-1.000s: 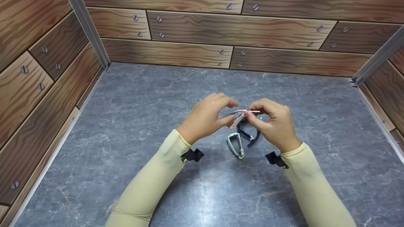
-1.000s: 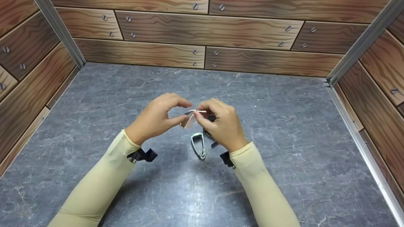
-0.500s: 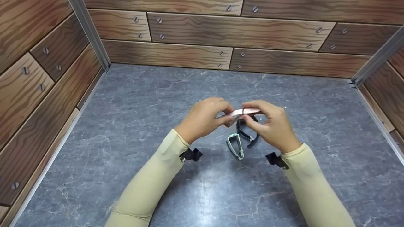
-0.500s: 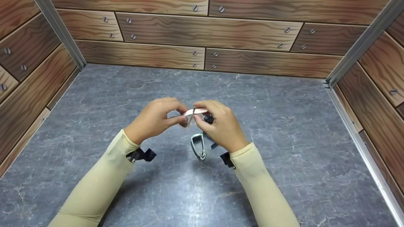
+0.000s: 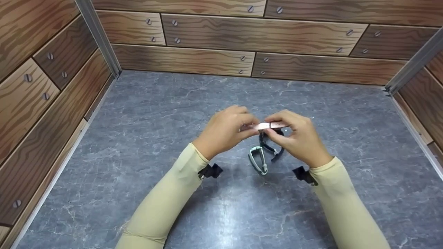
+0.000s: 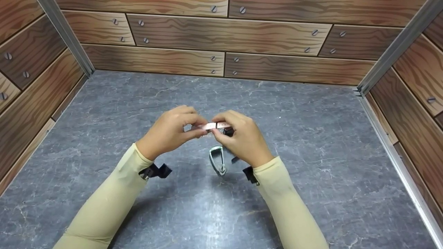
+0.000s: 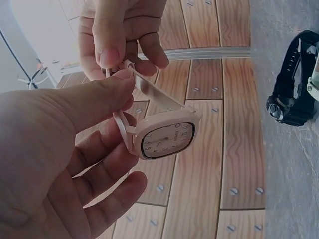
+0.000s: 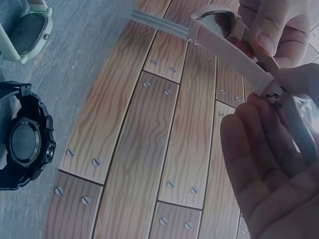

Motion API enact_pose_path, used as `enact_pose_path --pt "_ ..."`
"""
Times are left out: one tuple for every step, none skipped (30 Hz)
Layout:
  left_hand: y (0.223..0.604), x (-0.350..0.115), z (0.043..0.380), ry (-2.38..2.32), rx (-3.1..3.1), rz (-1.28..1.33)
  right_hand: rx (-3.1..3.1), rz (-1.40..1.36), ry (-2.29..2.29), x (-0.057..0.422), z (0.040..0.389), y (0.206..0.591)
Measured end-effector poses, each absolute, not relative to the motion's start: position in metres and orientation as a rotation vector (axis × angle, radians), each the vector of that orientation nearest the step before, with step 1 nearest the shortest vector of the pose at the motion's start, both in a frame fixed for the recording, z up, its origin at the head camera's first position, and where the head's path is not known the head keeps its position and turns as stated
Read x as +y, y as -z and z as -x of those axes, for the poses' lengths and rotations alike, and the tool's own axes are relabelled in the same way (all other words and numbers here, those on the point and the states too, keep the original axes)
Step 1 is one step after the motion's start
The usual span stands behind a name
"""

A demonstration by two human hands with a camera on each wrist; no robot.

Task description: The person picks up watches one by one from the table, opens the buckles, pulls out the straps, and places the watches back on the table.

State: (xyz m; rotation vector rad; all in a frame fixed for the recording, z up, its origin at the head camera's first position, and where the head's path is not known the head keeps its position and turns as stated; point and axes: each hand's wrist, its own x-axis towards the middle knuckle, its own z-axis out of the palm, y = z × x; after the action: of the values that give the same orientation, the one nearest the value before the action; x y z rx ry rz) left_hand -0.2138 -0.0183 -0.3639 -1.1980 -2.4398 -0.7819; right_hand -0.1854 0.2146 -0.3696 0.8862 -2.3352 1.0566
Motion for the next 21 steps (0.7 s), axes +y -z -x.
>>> enact_pose_path --pt "0.3643 -0.0184 0.2136 0.782 -2.429 1.200 -2.337 -0.887 -1.053 0.2148 0.1855 0.3696" --pt "0.3646 -0.0185 0.2136 0.781 -2.420 1.201 -2.342 -0.886 -1.048 0.2150 0.1856 0.3698" --pt "0.3649 -0.0185 0.2136 0.782 -2.412 1.200 -2.347 -0.886 -1.042 0.2152 0.1857 0.3701" --pt "0.3652 -0.0184 0.2135 0.783 -2.409 1.198 -2.352 -0.885 -1.035 0.2154 0.1859 0.3705" --pt "0.3653 -0.0182 0.2135 0.783 -2.407 1.195 -2.359 -0.883 -1.027 0.2157 0.1861 0.3710" --pt "0.3653 -0.0178 0.2135 0.786 -2.405 1.192 -2.364 -0.879 -1.022 0.2158 0.1864 0.3715" --pt "0.3656 -0.0175 0.2136 0.789 -2.403 1.188 -2.368 -0.877 -1.019 0.2158 0.1866 0.3721" --pt "0.3658 -0.0172 0.2137 0.790 -2.401 1.184 -2.369 -0.880 -1.016 0.2159 0.1869 0.3727" --pt "0.3659 -0.0171 0.2138 0.792 -2.397 1.179 -2.368 -0.884 -1.016 0.2157 0.1872 0.3732" --pt "0.3661 -0.0169 0.2139 0.792 -2.393 1.178 -2.368 -0.889 -1.016 0.2156 0.1874 0.3735" --pt "0.3663 -0.0168 0.2141 0.793 -2.389 1.176 -2.365 -0.894 -1.016 0.2154 0.1877 0.3739" --pt "0.3665 -0.0167 0.2142 0.793 -2.385 1.176 -2.361 -0.901 -1.019 0.2151 0.1879 0.3741" --pt "0.3667 -0.0168 0.2142 0.791 -2.380 1.176 -2.357 -0.909 -1.019 0.2148 0.1880 0.3743" --pt "0.3667 -0.0169 0.2144 0.788 -2.378 1.175 -2.355 -0.915 -1.020 0.2147 0.1882 0.3743" --pt "0.3668 -0.0171 0.2144 0.787 -2.374 1.177 -2.351 -0.917 -1.022 0.2144 0.1884 0.3743" --pt "0.3668 -0.0172 0.2146 0.786 -2.373 1.178 -2.348 -0.920 -1.025 0.2142 0.1885 0.3742" --pt "0.3668 -0.0174 0.2146 0.785 -2.375 1.178 -2.344 -0.921 -1.026 0.2139 0.1888 0.3741" --pt "0.3667 -0.0176 0.2147 0.785 -2.377 1.177 -2.342 -0.922 -1.027 0.2138 0.1889 0.3740" --pt "0.3667 -0.0177 0.2149 0.785 -2.380 1.178 -2.340 -0.921 -1.025 0.2138 0.1890 0.3739" --pt "0.3667 -0.0178 0.2152 0.787 -2.384 1.177 -2.338 -0.923 -1.027 0.2138 0.1892 0.3739" --pt "0.3667 -0.0179 0.2154 0.789 -2.388 1.178 -2.335 -0.923 -1.027 0.2137 0.1894 0.3740"
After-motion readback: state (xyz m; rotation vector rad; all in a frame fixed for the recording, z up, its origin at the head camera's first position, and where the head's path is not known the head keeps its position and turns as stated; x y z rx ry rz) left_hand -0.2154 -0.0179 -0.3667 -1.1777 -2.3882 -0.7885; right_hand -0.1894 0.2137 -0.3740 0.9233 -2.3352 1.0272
